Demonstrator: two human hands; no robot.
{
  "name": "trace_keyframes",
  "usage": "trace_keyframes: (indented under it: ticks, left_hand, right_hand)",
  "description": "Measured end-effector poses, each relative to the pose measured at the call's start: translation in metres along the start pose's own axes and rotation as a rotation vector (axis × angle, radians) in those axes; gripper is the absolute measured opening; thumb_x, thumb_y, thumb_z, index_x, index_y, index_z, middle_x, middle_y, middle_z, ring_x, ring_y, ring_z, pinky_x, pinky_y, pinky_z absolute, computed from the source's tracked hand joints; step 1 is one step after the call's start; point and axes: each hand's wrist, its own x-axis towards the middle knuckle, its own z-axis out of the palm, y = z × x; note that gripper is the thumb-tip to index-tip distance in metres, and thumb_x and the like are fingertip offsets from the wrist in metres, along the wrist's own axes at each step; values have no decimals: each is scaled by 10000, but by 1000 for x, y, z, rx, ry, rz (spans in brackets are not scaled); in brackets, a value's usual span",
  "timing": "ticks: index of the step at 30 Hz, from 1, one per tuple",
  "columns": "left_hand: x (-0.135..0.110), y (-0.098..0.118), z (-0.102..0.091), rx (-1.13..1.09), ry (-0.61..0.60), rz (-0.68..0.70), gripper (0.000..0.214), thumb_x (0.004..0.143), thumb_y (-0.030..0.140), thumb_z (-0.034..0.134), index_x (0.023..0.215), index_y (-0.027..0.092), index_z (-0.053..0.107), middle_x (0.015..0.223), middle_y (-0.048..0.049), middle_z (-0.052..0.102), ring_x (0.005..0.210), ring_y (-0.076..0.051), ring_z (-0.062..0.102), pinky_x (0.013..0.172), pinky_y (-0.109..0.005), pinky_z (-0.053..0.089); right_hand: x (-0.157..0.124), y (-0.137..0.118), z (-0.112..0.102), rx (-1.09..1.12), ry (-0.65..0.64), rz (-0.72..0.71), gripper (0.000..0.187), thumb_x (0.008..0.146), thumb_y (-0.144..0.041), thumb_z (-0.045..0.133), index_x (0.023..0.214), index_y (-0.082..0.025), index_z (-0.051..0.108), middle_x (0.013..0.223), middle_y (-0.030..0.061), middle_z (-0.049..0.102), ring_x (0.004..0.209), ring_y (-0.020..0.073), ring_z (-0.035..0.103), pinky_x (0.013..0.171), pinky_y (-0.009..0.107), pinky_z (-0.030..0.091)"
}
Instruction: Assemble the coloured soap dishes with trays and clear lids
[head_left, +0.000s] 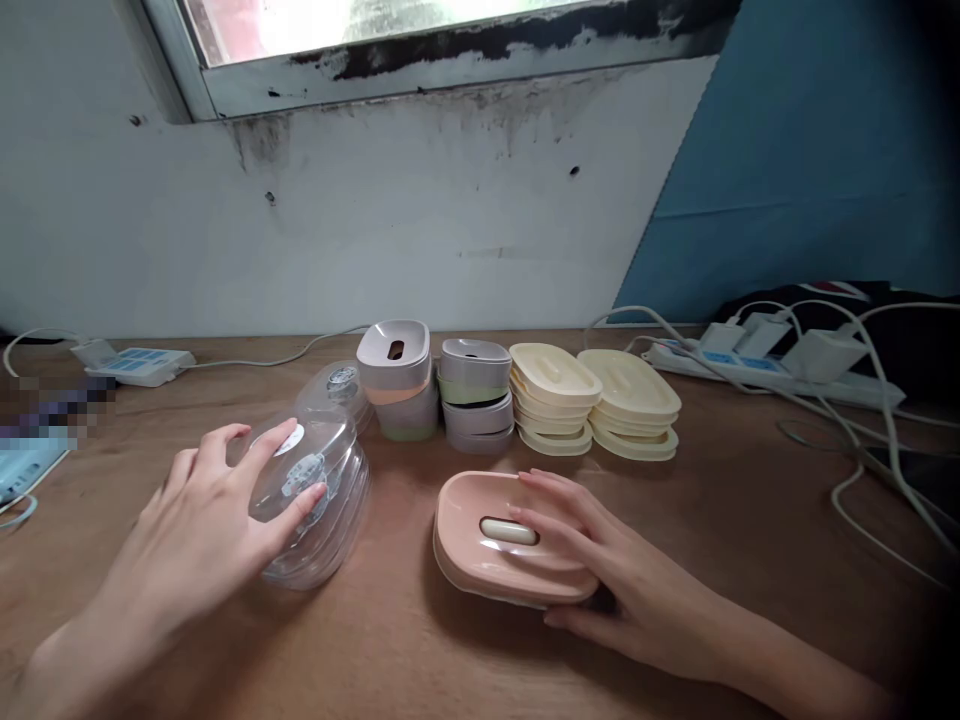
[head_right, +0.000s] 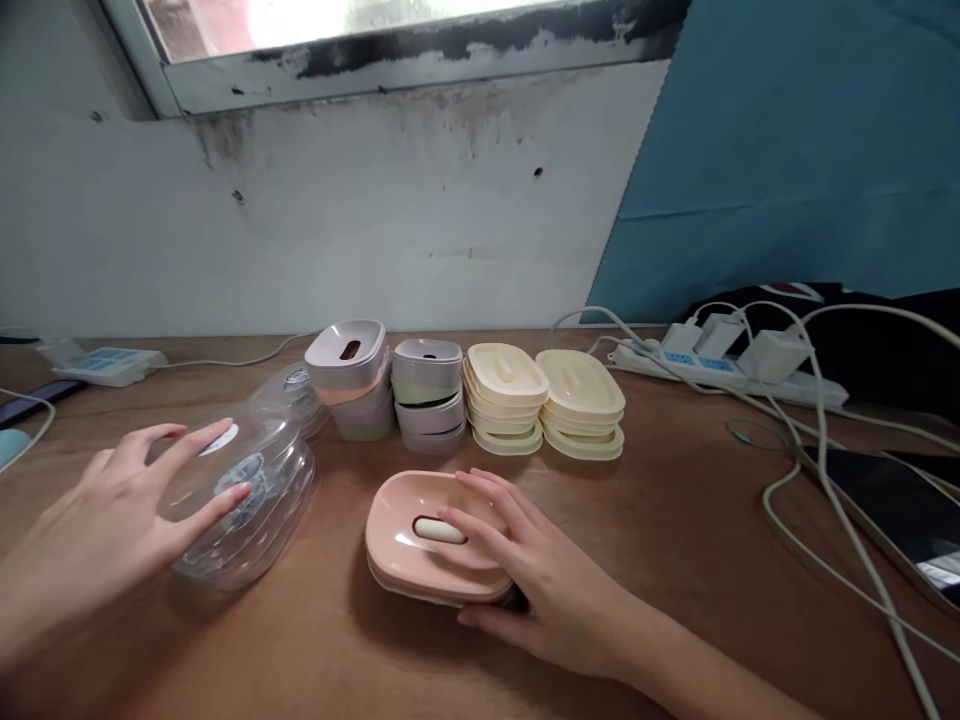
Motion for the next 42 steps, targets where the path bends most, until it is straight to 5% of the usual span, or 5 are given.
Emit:
trace_keyframes:
  ticks: [17, 22, 25, 30, 42]
  left_hand:
    - [107, 2, 39, -150, -239, 59, 898, 701, 791, 318, 1415, 256, 209, 1261, -208, 433, 1166, -464, 393, 836, -533, 393]
    - [90, 30, 8, -155, 93, 127, 820, 812, 670, 278, 1394, 93, 253, 1348, -246, 329, 1239, -431, 300, 911, -552, 344]
    - [84, 74, -16, -194, 352, 525, 600, 878, 494, 337, 1310, 79, 368, 1333, -182, 385, 1252, -298, 324, 1004, -421, 299]
    - [112, 142, -19, 27, -53, 961, 495, 789, 427, 561, 1175, 126, 487, 1228, -153, 526, 1136, -293, 468, 936, -376, 334]
    - [148, 151, -21, -47, -284, 977, 490, 794, 490, 512, 1191, 203, 500, 1156, -57, 596, 1028, -223, 536, 843, -273, 382]
  right_hand:
    - [3, -5, -7, -17, -27, -38, 494, 772, -301, 595, 1253, -265, 484, 1390, 52, 406, 1339, 303, 183, 1034, 515, 291]
    - [4, -4, -6, -52, -3, -59, 467, 804, -357, 583, 1253, -255, 505, 1278, 48, 544, 1341, 313, 184, 1042, 547, 247]
    - [5, -4, -5, -54, 6, -70, 473, 805, -360, 587, 1254, -235, 503, 1290, 54, 532, 1340, 308, 188, 1049, 542, 249]
    - [7, -6, -5, -52, 12, -94, 466, 804, -362, 592, 1237, -208, 513, 1298, 59, 523, 1330, 298, 217, 1072, 535, 216]
    - [9, -6, -9, 15, -2, -108, 454, 799, -370, 597, 1215, -202, 528, 1271, 75, 543, 1314, 270, 265, 1091, 514, 173]
